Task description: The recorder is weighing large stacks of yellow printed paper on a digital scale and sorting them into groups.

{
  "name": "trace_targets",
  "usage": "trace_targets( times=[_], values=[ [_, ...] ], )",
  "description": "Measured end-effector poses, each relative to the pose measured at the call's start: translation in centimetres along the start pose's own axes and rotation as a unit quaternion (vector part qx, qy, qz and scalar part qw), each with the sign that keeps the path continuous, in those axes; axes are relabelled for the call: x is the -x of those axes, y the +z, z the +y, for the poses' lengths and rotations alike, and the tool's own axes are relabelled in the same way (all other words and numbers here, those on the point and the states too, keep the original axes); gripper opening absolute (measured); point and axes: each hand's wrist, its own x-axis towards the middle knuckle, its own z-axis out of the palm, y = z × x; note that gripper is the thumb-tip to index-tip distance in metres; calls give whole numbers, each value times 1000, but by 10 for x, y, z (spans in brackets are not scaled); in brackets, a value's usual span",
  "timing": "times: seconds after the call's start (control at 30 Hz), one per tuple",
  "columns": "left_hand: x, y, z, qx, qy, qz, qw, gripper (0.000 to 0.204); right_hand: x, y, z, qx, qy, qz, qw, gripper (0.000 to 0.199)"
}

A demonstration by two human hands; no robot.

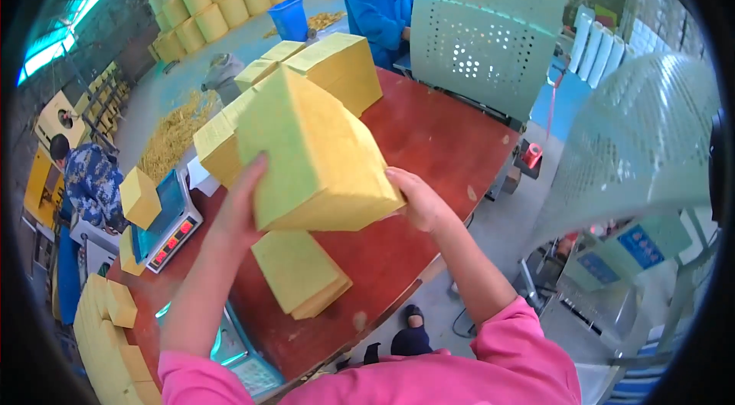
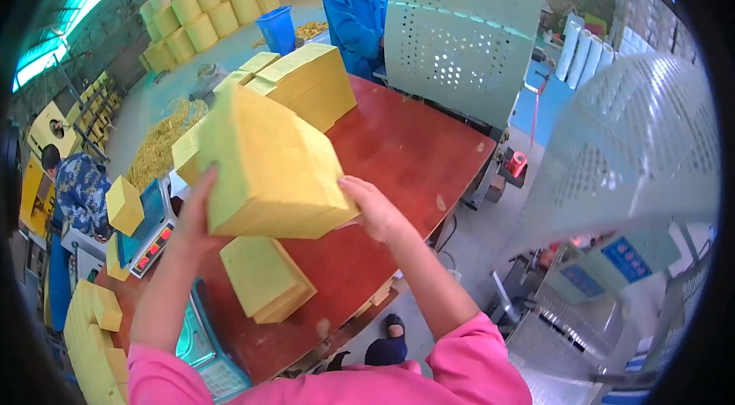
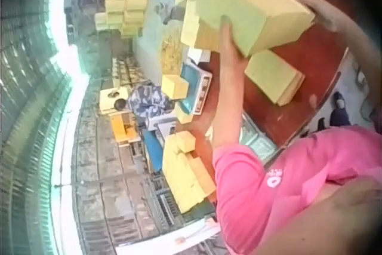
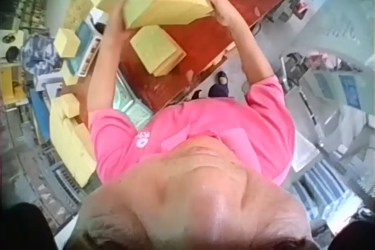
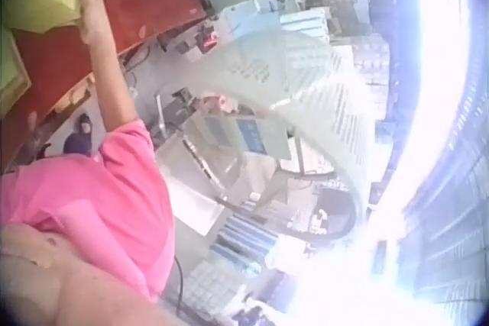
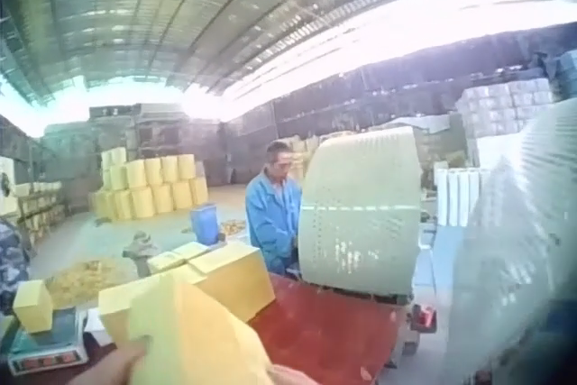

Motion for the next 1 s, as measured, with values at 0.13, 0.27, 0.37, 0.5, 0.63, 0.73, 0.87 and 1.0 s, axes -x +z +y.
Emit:
trace_targets(
  times=[0.13,0.27,0.37,0.5,0.63,0.73,0.87,1.0],
  values=[
    [-101,36,-47,18,-86,-17,996,69,-55,-100,-14,44,76,-7,996,52],
    [-187,52,-80,51,-118,-22,991,75,-116,-157,-24,66,118,70,988,49],
    [-255,75,-99,67,-122,-1,990,76,-175,-203,-8,-19,25,239,970,42],
    [-330,137,-123,107,-143,-1,984,72,-177,-240,-8,218,-107,373,895,31],
    [-398,195,-132,-83,40,214,973,87,-109,-235,33,315,-253,443,800,40],
    [-424,197,-106,-58,-50,258,963,102,-104,-195,38,478,-235,378,758,33],
    [-447,212,-87,-64,-137,224,963,107,-118,-199,35,538,-197,362,736,26],
    [-466,208,-82,-108,-95,258,955,110,-123,-191,30,604,-186,342,696,23]
  ],
)
